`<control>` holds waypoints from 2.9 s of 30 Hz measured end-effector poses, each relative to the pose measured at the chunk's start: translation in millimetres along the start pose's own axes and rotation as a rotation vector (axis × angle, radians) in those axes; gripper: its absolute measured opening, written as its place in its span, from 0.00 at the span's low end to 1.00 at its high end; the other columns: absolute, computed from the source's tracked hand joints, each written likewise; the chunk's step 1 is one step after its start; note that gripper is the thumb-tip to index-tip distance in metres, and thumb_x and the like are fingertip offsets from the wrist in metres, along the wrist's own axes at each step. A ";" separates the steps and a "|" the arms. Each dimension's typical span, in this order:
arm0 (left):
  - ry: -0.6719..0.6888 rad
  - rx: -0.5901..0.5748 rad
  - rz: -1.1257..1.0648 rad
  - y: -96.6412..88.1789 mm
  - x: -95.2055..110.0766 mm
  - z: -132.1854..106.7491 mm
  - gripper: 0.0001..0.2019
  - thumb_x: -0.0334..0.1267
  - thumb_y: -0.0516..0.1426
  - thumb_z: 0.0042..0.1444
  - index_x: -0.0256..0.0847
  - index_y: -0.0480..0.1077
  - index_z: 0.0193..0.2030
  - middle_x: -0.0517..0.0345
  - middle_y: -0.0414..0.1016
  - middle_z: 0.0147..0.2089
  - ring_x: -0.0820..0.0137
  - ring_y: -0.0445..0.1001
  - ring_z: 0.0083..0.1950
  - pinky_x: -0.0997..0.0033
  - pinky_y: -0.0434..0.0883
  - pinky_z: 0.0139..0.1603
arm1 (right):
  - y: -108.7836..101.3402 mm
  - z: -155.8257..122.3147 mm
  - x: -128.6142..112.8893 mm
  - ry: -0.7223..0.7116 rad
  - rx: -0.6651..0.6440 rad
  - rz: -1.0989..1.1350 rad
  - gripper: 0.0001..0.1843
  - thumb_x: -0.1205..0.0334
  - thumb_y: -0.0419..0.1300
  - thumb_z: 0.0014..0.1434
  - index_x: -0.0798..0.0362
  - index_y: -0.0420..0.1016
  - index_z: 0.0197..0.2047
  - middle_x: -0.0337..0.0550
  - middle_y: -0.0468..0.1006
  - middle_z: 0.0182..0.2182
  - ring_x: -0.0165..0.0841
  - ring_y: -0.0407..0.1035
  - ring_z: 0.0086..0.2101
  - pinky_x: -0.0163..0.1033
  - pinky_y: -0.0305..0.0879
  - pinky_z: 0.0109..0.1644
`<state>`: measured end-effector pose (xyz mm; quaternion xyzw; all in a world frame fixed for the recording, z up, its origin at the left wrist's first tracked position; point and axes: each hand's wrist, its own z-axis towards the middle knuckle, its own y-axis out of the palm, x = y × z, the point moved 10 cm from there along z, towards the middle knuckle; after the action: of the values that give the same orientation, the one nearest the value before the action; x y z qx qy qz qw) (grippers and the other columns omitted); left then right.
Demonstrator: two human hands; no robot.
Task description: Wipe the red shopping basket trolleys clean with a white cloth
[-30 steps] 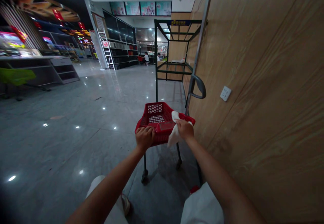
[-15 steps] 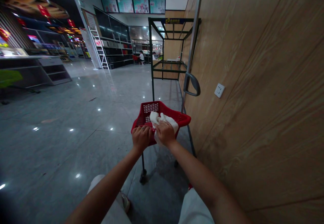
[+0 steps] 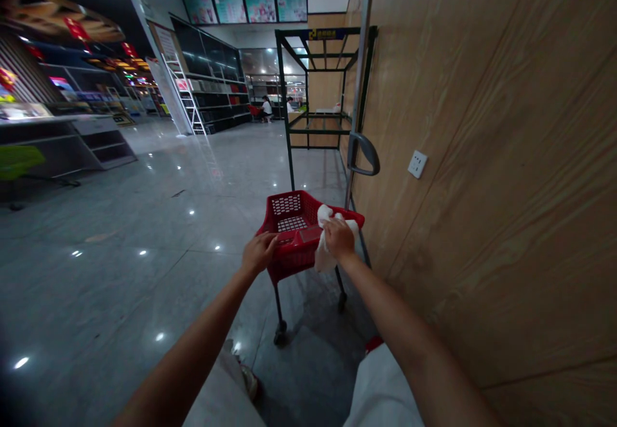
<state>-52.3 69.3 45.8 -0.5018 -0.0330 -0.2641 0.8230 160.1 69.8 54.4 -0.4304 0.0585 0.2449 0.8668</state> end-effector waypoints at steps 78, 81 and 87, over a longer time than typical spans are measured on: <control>-0.119 -0.350 0.010 132.0 -17.3 -74.2 0.28 0.53 0.51 0.58 0.51 0.55 0.64 0.51 0.46 0.70 0.55 0.45 0.70 0.38 0.47 0.63 | 39.1 -77.8 -5.4 -0.293 -0.623 -0.499 0.14 0.59 0.53 0.62 0.57 0.72 0.46 0.55 0.76 0.41 0.41 0.68 0.47 0.46 0.57 0.55; -0.120 -0.368 0.002 134.1 -15.9 -77.9 0.28 0.53 0.51 0.58 0.51 0.54 0.64 0.52 0.46 0.71 0.55 0.47 0.69 0.37 0.48 0.63 | 69.9 -80.8 -36.6 -0.265 -0.602 -0.496 0.12 0.66 0.49 0.64 0.57 0.72 0.45 0.55 0.75 0.42 0.39 0.68 0.46 0.43 0.59 0.51; -0.083 -0.407 -0.003 129.4 -20.2 -82.5 0.28 0.52 0.53 0.56 0.54 0.55 0.64 0.55 0.49 0.70 0.56 0.50 0.68 0.42 0.51 0.63 | 75.3 -83.4 -50.8 -0.253 -0.684 -0.433 0.17 0.63 0.48 0.64 0.47 0.67 0.54 0.48 0.76 0.39 0.35 0.72 0.38 0.37 0.62 0.40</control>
<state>-26.5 54.0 -106.0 -0.6680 -0.0135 -0.2458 0.7023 89.1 24.5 -35.7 -0.6622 -0.2250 0.1136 0.7057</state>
